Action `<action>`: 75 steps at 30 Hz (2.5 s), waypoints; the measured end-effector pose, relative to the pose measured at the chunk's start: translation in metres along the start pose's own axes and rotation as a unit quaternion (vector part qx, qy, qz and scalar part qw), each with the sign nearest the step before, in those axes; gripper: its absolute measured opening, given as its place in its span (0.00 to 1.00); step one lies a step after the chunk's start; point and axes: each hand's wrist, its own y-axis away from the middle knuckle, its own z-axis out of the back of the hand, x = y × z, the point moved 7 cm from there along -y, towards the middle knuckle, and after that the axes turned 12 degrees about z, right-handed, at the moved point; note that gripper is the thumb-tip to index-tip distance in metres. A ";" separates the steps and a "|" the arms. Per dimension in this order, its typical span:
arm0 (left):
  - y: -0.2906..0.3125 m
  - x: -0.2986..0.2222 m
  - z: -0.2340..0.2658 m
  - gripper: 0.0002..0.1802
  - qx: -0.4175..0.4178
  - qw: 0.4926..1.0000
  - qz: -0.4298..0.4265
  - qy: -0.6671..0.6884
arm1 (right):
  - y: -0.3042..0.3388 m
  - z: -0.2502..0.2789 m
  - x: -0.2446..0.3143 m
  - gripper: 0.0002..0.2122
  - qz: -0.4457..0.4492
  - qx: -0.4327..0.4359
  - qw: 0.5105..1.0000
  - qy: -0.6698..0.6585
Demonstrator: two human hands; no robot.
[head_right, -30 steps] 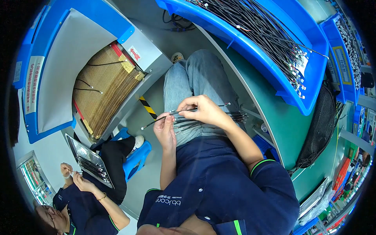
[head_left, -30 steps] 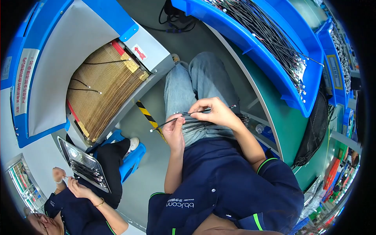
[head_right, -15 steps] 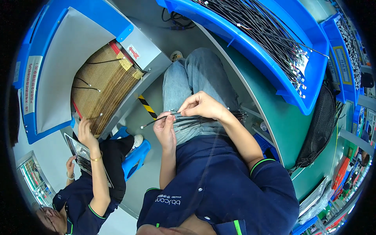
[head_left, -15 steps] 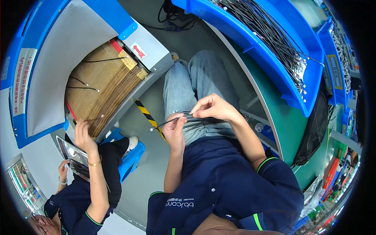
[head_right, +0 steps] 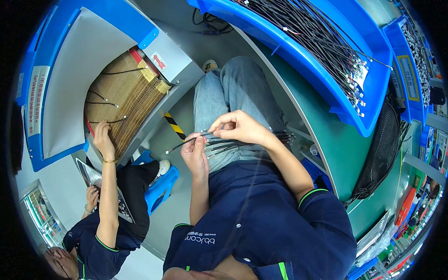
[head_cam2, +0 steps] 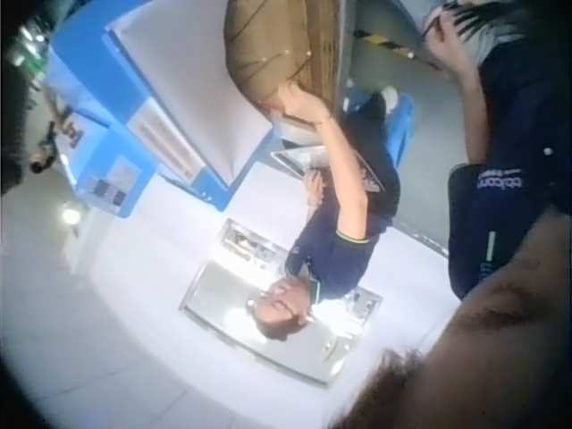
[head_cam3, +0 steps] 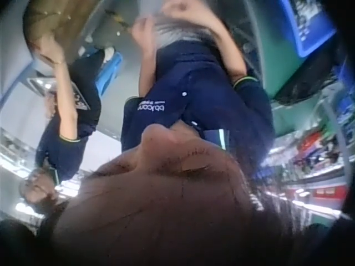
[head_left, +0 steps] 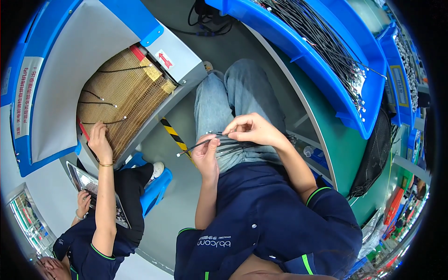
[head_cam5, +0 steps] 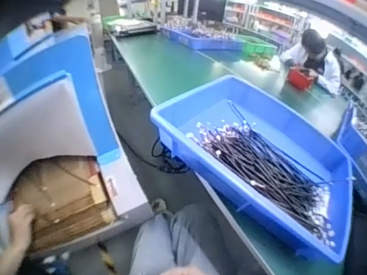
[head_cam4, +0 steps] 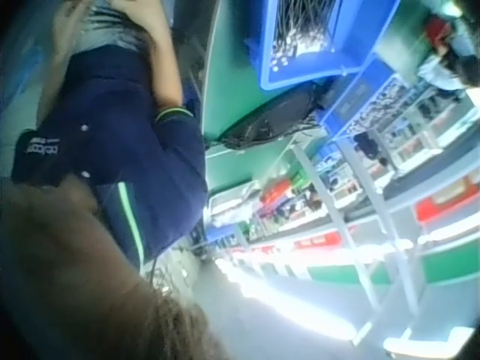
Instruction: The person assembles wire harnesses by inserting plastic pins into an electronics housing with a hand inserter.
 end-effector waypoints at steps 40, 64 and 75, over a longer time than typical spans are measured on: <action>0.005 -0.034 0.031 0.08 -0.082 0.992 -0.076 0.061 | 0.053 0.068 0.076 0.04 0.203 -0.160 0.904 0.340; 0.013 -0.034 0.022 0.07 -0.078 0.994 -0.066 0.034 | 0.067 0.071 0.082 0.03 0.256 -0.147 0.894 0.337; 0.019 -0.042 0.018 0.07 -0.082 0.994 -0.064 0.035 | 0.073 0.066 0.086 0.06 0.234 -0.068 0.899 0.363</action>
